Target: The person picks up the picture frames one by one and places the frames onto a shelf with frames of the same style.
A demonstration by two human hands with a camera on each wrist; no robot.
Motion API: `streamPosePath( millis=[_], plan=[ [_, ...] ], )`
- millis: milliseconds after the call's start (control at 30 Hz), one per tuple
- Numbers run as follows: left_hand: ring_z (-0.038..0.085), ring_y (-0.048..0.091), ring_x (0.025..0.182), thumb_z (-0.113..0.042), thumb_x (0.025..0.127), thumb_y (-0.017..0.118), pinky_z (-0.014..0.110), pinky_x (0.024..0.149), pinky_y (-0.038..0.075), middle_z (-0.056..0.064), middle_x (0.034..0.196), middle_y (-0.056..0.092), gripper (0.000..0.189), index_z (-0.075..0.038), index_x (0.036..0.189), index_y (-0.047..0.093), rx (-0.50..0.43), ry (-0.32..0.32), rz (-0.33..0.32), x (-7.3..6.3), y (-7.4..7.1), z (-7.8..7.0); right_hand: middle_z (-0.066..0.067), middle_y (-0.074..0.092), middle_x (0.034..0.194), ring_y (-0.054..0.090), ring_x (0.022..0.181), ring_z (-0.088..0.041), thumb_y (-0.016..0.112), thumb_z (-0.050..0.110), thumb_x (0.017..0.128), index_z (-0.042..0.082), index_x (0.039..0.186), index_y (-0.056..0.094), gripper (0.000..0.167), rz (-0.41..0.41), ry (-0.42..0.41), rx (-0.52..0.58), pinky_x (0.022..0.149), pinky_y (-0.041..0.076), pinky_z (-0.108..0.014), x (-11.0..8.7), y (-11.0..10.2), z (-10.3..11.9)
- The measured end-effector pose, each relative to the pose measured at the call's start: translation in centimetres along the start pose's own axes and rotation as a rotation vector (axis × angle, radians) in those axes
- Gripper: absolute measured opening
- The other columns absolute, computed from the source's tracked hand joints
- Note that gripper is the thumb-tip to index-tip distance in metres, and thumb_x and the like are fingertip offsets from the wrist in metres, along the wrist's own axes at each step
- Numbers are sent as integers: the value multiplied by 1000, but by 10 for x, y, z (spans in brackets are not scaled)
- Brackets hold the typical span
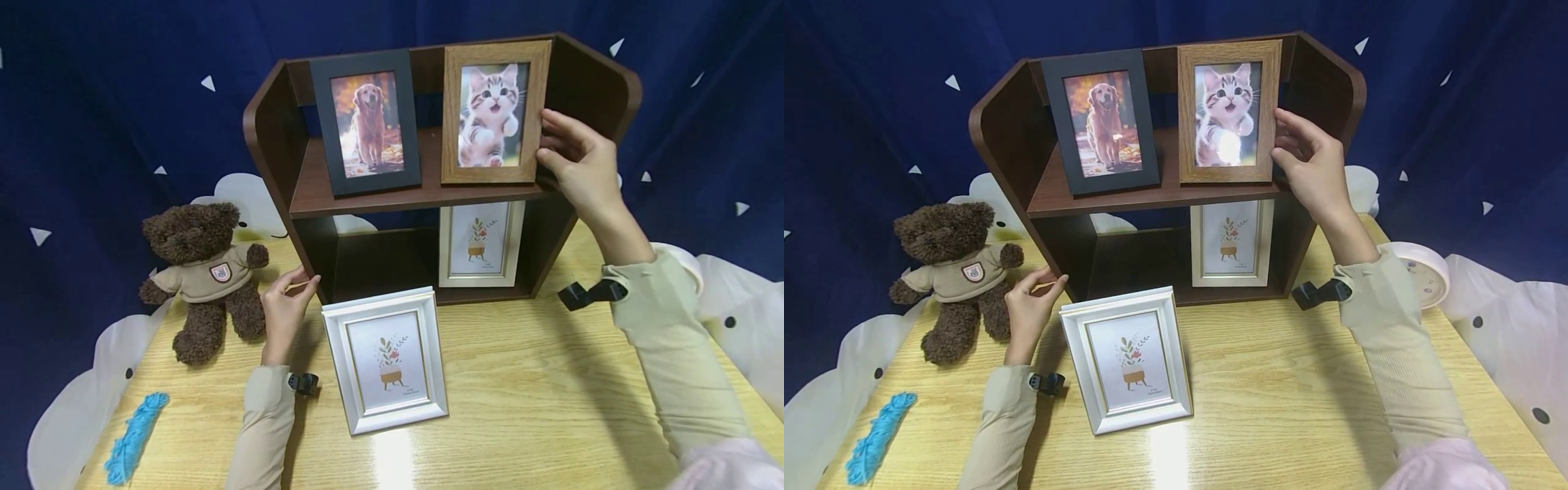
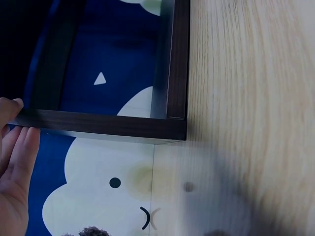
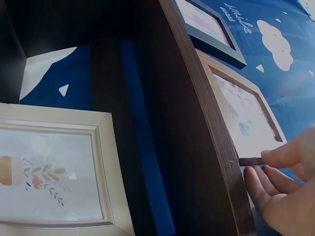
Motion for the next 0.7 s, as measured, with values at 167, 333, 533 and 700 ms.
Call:
streamPosePath(
  millis=[167,333,533,700],
  plan=[
    [36,68,79,11,78,71,46,73,58,28,88,68,23,15,100,66,-17,10,-7,1,0,0,1,65,112,61,94,-7,59,-14,85,7,121,65,42,-14,-27,40,78,49,-9,-7,-1,1],
    [36,68,78,10,78,71,45,72,59,28,87,68,24,15,100,66,-13,10,-13,1,0,1,-1,69,103,63,90,-9,58,-19,82,6,108,70,37,-42,-60,157,78,50,-10,-13,-4,-1],
    [40,67,78,10,78,72,42,72,58,28,87,68,24,15,100,66,-6,-3,-12,0,0,1,0,70,98,64,89,-10,57,-21,82,5,102,70,35,-40,-55,253,77,51,-10,-22,-7,-4],
    [42,67,75,11,77,72,50,69,58,29,86,68,24,16,100,66,-5,6,-19,0,1,0,-2,71,95,66,86,-10,58,-21,81,0,102,69,31,-48,-52,310,78,53,-12,-31,-11,-7]
  ],
)
Point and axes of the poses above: each hand's wrist, its own x-axis towards the middle knuckle, its own y-axis out of the palm, z = x × y, the point moved 2 cm from there along x, towards the middle knuckle
